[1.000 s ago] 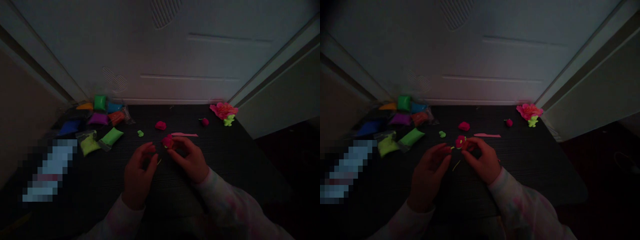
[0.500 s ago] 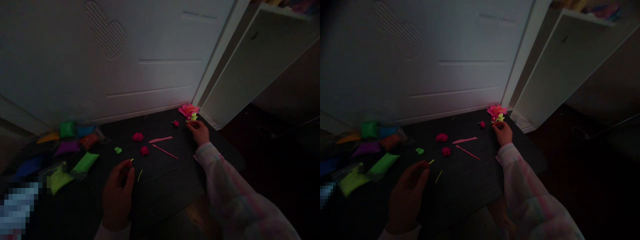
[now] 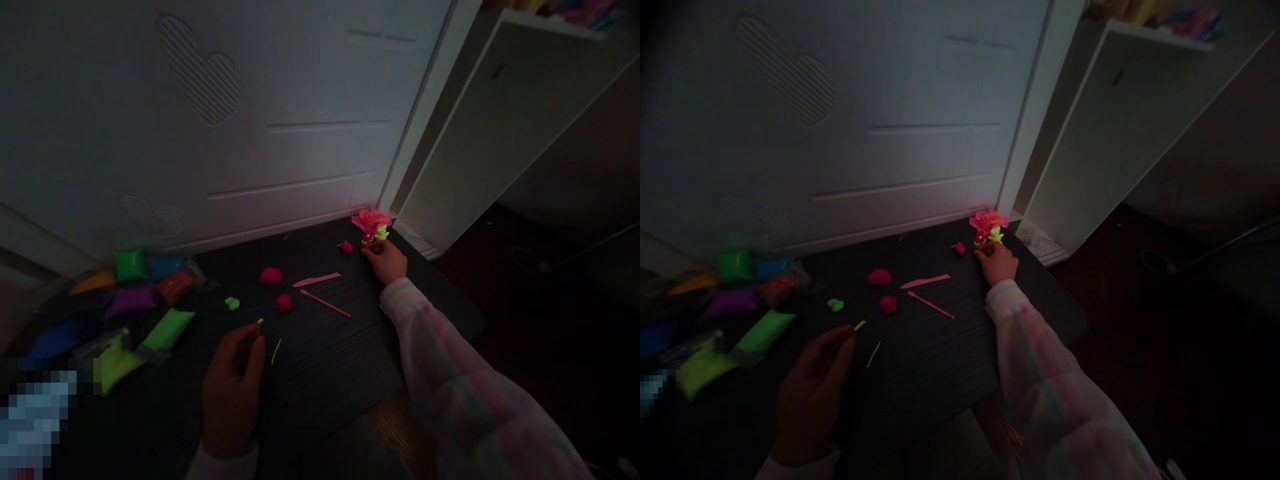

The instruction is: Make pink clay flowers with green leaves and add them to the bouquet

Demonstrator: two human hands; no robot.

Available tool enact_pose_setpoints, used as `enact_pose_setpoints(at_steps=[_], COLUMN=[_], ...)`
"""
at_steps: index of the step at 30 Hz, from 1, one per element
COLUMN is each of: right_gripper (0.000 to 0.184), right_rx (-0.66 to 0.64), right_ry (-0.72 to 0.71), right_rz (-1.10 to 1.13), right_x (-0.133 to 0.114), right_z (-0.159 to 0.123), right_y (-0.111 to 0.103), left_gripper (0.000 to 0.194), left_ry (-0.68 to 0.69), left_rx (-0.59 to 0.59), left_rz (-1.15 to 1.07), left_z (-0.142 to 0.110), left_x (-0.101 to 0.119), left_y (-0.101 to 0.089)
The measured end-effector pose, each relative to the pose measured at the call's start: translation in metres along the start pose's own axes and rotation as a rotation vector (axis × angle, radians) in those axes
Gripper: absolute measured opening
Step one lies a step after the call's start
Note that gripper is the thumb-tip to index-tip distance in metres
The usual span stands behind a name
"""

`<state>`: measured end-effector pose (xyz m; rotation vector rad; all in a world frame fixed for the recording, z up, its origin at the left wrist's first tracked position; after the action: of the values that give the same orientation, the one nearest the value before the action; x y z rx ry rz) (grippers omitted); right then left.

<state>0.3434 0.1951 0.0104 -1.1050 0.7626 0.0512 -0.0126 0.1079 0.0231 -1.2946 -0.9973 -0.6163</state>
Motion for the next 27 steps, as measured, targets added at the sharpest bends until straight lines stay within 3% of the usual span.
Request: enact_pose_setpoints(at_steps=[9,19,23,27], right_gripper=[0.029,0.030,0.028,0.019], right_rx=[0.006,0.120,0.161,0.076], right_ry=[-0.016,-0.080,-0.222,-0.436], right_rz=[-0.030,0.084,0.176,0.256], right_x=[0.000,0.000,-0.028,-0.075], right_z=[-0.001,-0.006,-0.030,-0.073], right_y=[0.000,-0.012,-0.024,-0.027], left_gripper=[0.032,0.023,0.019,0.017], left_ry=[0.013,0.128,0.259,0.309], left_rx=[-0.002,0.034,-0.028,-0.044], left_rz=[0.023,0.098,0.191,0.265], left_z=[0.000,0.000,-0.002,-0.004], left_x=[0.004,0.009,0.011,0.007], left_y=[0.000,-0.001,0.004,0.001])
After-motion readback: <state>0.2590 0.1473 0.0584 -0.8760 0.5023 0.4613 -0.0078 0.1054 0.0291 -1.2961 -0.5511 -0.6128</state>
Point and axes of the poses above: each hand's wrist, its own z-axis towards the middle knuckle, its own y-axis out of the palm, x = y × z, the point moved 7 cm from there along z, towards the middle knuckle, and after that the axes turned 7 degrees about -y, right-handed, at the moved point
